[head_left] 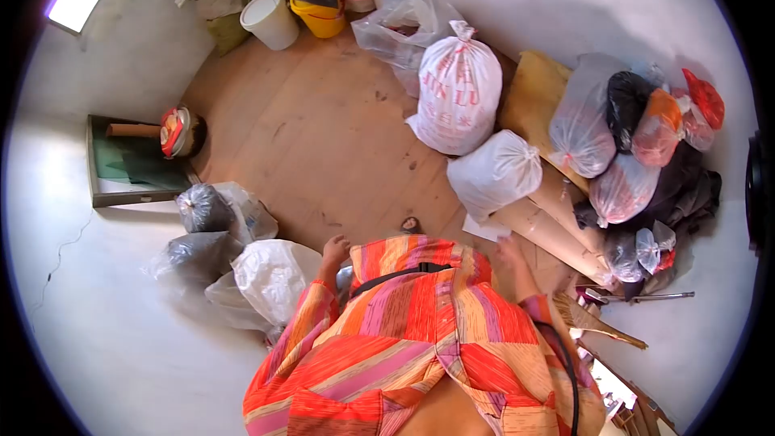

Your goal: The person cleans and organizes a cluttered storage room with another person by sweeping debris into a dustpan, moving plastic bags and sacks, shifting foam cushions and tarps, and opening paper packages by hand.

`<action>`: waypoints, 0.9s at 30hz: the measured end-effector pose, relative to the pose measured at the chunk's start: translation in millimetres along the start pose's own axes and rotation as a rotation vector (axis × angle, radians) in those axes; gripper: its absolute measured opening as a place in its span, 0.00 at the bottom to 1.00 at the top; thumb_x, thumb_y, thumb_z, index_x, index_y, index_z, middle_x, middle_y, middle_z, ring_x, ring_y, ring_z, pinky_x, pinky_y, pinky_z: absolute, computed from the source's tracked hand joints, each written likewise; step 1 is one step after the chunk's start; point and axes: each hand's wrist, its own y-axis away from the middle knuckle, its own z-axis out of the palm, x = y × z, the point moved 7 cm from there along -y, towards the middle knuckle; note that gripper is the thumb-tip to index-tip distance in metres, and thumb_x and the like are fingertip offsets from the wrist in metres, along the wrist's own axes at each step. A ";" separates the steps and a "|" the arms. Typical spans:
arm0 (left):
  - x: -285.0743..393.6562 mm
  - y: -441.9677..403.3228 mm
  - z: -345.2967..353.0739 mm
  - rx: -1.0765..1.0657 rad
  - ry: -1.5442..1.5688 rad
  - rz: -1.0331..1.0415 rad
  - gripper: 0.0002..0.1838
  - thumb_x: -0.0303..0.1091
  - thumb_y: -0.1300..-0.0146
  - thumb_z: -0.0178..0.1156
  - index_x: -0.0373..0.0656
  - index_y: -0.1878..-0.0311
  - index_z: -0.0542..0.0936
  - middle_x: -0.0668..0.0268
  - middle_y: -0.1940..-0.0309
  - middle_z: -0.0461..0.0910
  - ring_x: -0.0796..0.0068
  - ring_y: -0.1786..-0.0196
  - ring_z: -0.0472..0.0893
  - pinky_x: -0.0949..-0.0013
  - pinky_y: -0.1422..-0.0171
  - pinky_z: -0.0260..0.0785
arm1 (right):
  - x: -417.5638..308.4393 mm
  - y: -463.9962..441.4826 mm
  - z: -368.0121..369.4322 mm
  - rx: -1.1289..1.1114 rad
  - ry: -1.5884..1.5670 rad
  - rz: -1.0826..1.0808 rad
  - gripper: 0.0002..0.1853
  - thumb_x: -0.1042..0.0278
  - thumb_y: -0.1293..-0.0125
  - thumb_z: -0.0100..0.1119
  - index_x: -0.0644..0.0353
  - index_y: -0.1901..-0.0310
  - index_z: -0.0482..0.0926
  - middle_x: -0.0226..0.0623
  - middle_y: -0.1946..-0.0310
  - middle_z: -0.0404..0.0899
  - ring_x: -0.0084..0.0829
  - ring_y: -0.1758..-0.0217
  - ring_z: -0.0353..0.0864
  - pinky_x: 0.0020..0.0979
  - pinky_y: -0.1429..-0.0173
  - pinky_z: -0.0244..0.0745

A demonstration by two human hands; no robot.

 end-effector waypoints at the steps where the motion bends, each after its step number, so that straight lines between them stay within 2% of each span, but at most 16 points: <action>1: 3.4 -5.2 -12.2 0.066 0.459 -0.115 0.21 0.32 0.41 0.49 0.38 0.44 0.66 0.59 0.61 0.76 0.67 0.69 0.76 0.68 0.67 0.69 | -42.0 -9.0 22.5 0.017 0.084 -0.032 0.15 0.68 0.40 0.48 0.59 0.51 0.68 0.34 0.63 0.73 0.27 0.65 0.73 0.28 0.63 0.72; 4: 48.3 1.2 -23.6 0.128 0.308 -0.116 0.24 0.29 0.42 0.50 0.38 0.41 0.61 0.58 0.59 0.74 0.69 0.69 0.76 0.70 0.70 0.68 | -139.5 -19.4 84.5 -0.059 0.122 -0.132 0.17 0.68 0.40 0.48 0.59 0.49 0.67 0.34 0.62 0.72 0.26 0.63 0.73 0.28 0.61 0.72; 6: 54.9 -1.3 -19.9 0.145 0.343 -0.152 0.24 0.28 0.42 0.49 0.38 0.41 0.62 0.60 0.61 0.75 0.70 0.69 0.76 0.73 0.72 0.68 | -194.2 -12.0 126.1 -0.165 0.210 -0.238 0.18 0.67 0.40 0.47 0.59 0.47 0.67 0.35 0.59 0.73 0.27 0.60 0.73 0.29 0.57 0.72; 9: 35.8 -22.0 -14.7 0.142 0.382 -0.155 0.20 0.30 0.43 0.50 0.38 0.45 0.67 0.60 0.62 0.76 0.72 0.68 0.76 0.70 0.67 0.70 | -215.5 -46.5 153.4 -0.229 0.309 -0.152 0.19 0.66 0.40 0.47 0.60 0.47 0.67 0.37 0.56 0.73 0.29 0.56 0.73 0.30 0.54 0.71; 12: 19.9 -76.2 -0.3 -0.033 -0.553 0.179 0.20 0.41 0.46 0.55 0.41 0.52 0.76 0.56 0.54 0.76 0.69 0.55 0.78 0.68 0.48 0.68 | -228.5 -84.1 160.1 -0.176 0.445 -0.044 0.19 0.67 0.41 0.47 0.60 0.47 0.67 0.39 0.54 0.73 0.31 0.55 0.73 0.33 0.52 0.71; 13: 15.5 -88.9 -4.3 0.000 -0.421 -0.026 0.26 0.43 0.48 0.57 0.40 0.47 0.72 0.55 0.51 0.74 0.65 0.50 0.75 0.69 0.47 0.67 | -230.3 -101.5 160.1 -0.166 0.443 -0.007 0.19 0.67 0.41 0.48 0.59 0.47 0.67 0.39 0.55 0.73 0.31 0.55 0.73 0.34 0.52 0.71; 14: 5.2 -107.0 -8.9 0.004 -0.421 -0.033 0.26 0.43 0.48 0.57 0.40 0.47 0.72 0.55 0.51 0.74 0.65 0.50 0.75 0.69 0.47 0.67 | -239.9 -107.9 163.2 -0.171 0.444 -0.001 0.19 0.67 0.41 0.48 0.59 0.47 0.67 0.39 0.55 0.73 0.31 0.55 0.73 0.34 0.52 0.71; 16: 24.0 -121.5 -9.1 -0.010 -0.229 -0.001 0.28 0.43 0.50 0.58 0.39 0.45 0.70 0.54 0.51 0.74 0.64 0.49 0.75 0.68 0.47 0.67 | -261.3 -121.8 164.5 -0.158 0.446 0.033 0.21 0.68 0.42 0.49 0.59 0.46 0.66 0.40 0.55 0.73 0.32 0.56 0.74 0.34 0.53 0.71; 17: 25.4 -122.3 -15.4 0.046 -0.183 -0.070 0.29 0.42 0.49 0.58 0.39 0.44 0.69 0.54 0.53 0.75 0.65 0.51 0.76 0.69 0.48 0.67 | -270.6 -126.1 165.8 -0.163 0.447 0.043 0.21 0.68 0.42 0.49 0.59 0.46 0.66 0.40 0.55 0.73 0.32 0.56 0.74 0.34 0.53 0.71; 19: 138.6 -92.3 -5.8 0.101 -0.283 -0.132 0.28 0.41 0.49 0.57 0.39 0.45 0.69 0.53 0.54 0.76 0.64 0.53 0.77 0.68 0.49 0.68 | -305.2 -145.5 170.2 -0.129 0.444 0.017 0.22 0.68 0.42 0.49 0.59 0.45 0.64 0.39 0.56 0.73 0.32 0.59 0.74 0.34 0.57 0.72; 20: 172.7 -92.1 -5.4 0.151 -0.381 -0.194 0.26 0.41 0.48 0.56 0.39 0.45 0.70 0.52 0.56 0.76 0.64 0.55 0.78 0.67 0.51 0.69 | -325.8 -156.7 175.4 -0.129 0.443 0.013 0.22 0.68 0.42 0.49 0.59 0.45 0.64 0.39 0.56 0.73 0.32 0.59 0.74 0.34 0.57 0.72; 21: 175.6 -124.1 -14.5 0.189 -0.606 -0.057 0.23 0.37 0.48 0.55 0.39 0.48 0.71 0.51 0.59 0.77 0.61 0.59 0.79 0.65 0.55 0.71 | -348.5 -166.3 180.5 -0.126 0.444 -0.019 0.23 0.68 0.43 0.50 0.59 0.44 0.63 0.39 0.58 0.73 0.32 0.60 0.75 0.34 0.58 0.72; 23: 233.2 -136.0 -15.4 0.201 -0.526 -0.052 0.22 0.35 0.48 0.53 0.38 0.48 0.70 0.49 0.59 0.77 0.57 0.55 0.77 0.64 0.52 0.69 | -377.8 -176.8 187.5 -0.128 0.476 -0.015 0.24 0.67 0.43 0.50 0.59 0.43 0.62 0.39 0.59 0.73 0.32 0.61 0.75 0.34 0.60 0.72; 24: 223.2 -160.7 -26.3 0.340 -0.494 0.058 0.24 0.36 0.47 0.52 0.37 0.46 0.68 0.49 0.57 0.76 0.56 0.52 0.76 0.64 0.49 0.68 | -399.0 -184.7 192.5 -0.086 0.457 -0.056 0.25 0.67 0.44 0.51 0.60 0.43 0.62 0.39 0.60 0.73 0.32 0.63 0.75 0.33 0.62 0.72; 25: 230.3 -177.0 -27.8 0.334 -0.360 -0.034 0.25 0.36 0.46 0.52 0.36 0.45 0.66 0.49 0.54 0.74 0.55 0.50 0.74 0.64 0.47 0.67 | -426.7 -195.5 202.1 -0.047 0.433 -0.114 0.25 0.67 0.44 0.52 0.60 0.43 0.61 0.39 0.61 0.73 0.31 0.64 0.75 0.33 0.63 0.72; 27: 261.4 -205.4 -31.5 0.362 -0.366 -0.027 0.26 0.36 0.46 0.52 0.36 0.44 0.65 0.50 0.55 0.75 0.57 0.53 0.76 0.64 0.51 0.68 | -468.6 -212.2 222.7 -0.023 0.395 -0.165 0.26 0.68 0.45 0.52 0.60 0.44 0.62 0.38 0.63 0.73 0.29 0.67 0.75 0.30 0.67 0.71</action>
